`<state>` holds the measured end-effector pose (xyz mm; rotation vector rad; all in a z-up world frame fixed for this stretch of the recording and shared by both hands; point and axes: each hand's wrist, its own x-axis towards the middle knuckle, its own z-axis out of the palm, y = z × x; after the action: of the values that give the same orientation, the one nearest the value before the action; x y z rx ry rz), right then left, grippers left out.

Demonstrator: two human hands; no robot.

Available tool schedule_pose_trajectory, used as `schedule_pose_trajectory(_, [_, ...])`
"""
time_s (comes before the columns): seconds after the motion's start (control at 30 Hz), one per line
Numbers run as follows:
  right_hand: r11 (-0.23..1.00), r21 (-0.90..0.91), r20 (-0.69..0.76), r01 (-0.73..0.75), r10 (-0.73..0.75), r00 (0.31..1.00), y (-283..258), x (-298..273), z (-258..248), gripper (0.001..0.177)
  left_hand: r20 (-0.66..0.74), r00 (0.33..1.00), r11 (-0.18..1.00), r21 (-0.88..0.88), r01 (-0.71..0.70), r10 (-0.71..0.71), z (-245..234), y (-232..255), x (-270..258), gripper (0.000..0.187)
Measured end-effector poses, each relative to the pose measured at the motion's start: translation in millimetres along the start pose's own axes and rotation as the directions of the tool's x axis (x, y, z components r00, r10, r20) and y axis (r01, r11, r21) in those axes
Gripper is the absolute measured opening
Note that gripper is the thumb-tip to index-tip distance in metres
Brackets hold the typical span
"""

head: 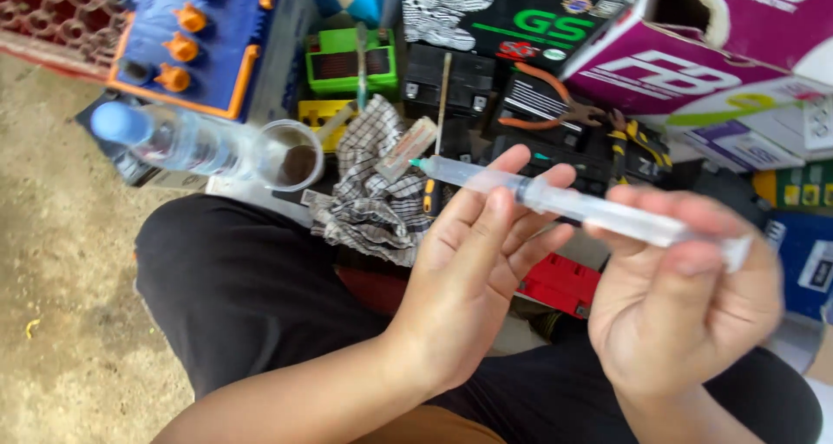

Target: Refilling lead-acid battery cells with liquid using a syringe

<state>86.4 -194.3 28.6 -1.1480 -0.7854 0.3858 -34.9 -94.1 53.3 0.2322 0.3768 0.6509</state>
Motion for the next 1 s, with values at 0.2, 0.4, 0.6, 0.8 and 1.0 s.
schedule_pose_trajectory(0.2, [0.886, 0.225, 0.361, -0.405, 0.310, 0.880, 9, 8, 17, 0.055, -0.181, 0.967, 0.982, 0.098, -0.163, 0.178, -39, 18, -11, 0.028])
schedule_pose_trajectory(0.4, [0.724, 0.076, 0.726, -0.686, 0.432, 0.536, 15, 23, 32, 0.125, -0.196, 0.957, 0.959, 0.227, -0.167, 0.213, -58, 36, -20, 0.029])
schedule_pose_trajectory(0.6, [0.458, 0.198, 0.865, -0.867, 0.335, 0.374, 29, 19, 47, 0.114, -0.268, 0.953, 0.960, 0.274, -0.065, 0.141, -72, 40, -30, 0.027])
schedule_pose_trajectory(0.8, [0.339, 0.239, 0.906, -0.910, 0.259, 0.335, 44, 14, 54, 0.121, -0.225, 0.960, 0.966, 0.231, -0.112, 0.165, -82, 42, -34, 0.024])
schedule_pose_trajectory(1.0, [0.364, 0.288, 0.900, -0.886, 0.213, 0.380, 60, 7, 55, 0.115, -0.229, 0.966, 0.974, 0.219, -0.065, 0.116, -79, 49, -35, 0.026])
